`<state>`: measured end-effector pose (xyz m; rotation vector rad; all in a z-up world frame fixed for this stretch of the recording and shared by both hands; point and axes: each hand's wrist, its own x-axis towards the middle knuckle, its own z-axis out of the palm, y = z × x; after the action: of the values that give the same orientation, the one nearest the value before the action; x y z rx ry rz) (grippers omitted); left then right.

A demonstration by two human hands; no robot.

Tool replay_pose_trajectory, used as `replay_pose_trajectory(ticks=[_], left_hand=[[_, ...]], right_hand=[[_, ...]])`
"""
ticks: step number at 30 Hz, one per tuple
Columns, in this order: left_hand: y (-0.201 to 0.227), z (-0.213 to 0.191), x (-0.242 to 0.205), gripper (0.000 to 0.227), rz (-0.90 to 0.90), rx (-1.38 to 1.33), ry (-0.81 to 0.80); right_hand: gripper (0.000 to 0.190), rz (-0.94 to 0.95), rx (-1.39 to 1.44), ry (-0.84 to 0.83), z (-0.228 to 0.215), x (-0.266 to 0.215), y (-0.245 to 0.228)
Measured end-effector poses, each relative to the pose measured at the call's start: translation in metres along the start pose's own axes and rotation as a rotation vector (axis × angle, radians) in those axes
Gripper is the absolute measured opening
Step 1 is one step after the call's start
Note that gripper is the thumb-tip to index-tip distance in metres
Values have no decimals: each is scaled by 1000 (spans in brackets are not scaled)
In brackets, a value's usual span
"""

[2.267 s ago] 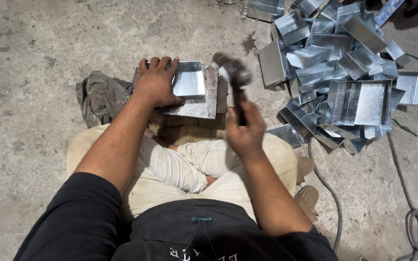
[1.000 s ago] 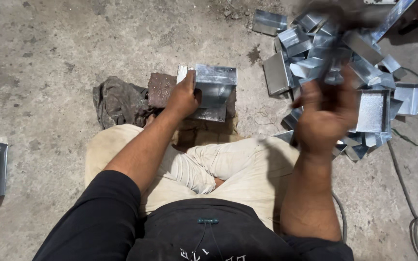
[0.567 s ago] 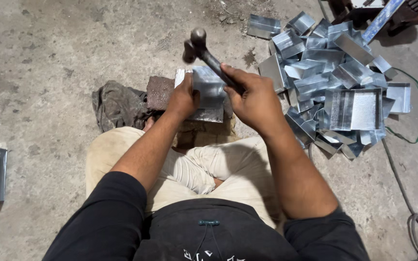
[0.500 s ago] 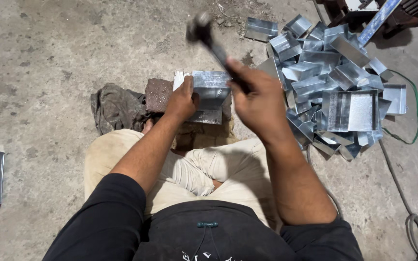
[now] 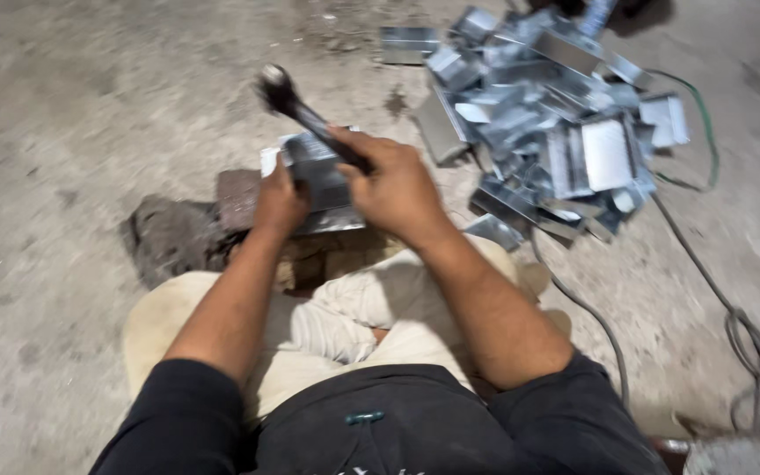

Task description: The person sits on the floor and repeatedly hammers small rectangular metal boxes on a brick anvil to flatten or shape them. They pick up each box, position it, strike it with a hammer, and place the finished piece aside.

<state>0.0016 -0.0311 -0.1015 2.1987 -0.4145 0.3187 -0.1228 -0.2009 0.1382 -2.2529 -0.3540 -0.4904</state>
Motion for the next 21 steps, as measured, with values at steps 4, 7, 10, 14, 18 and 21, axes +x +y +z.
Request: replay_pose_trajectory(ticks=[4,7,10,14,18,21], left_hand=[[-14,3,-3,75,75,98,57],[-6,-12,-7,59,12,-1,13],[17,-22,-6,42,56,-82,-15],[31,-30,-10,49,6,-25,10],[28,-29,-8,45,67,18,41],[31,-30,-8,57,14,-9,43]], right_hand=[[46,-194,164,211,15,-11,-9],[50,87,5,-17,19,-6,-13],[48,132,-34,-178,13,5,-13],[47,185,-47,-141,9,2,-22],[52,-67,72,89,0,-3,-17],[57,-199,194,253,11,-5,-16]])
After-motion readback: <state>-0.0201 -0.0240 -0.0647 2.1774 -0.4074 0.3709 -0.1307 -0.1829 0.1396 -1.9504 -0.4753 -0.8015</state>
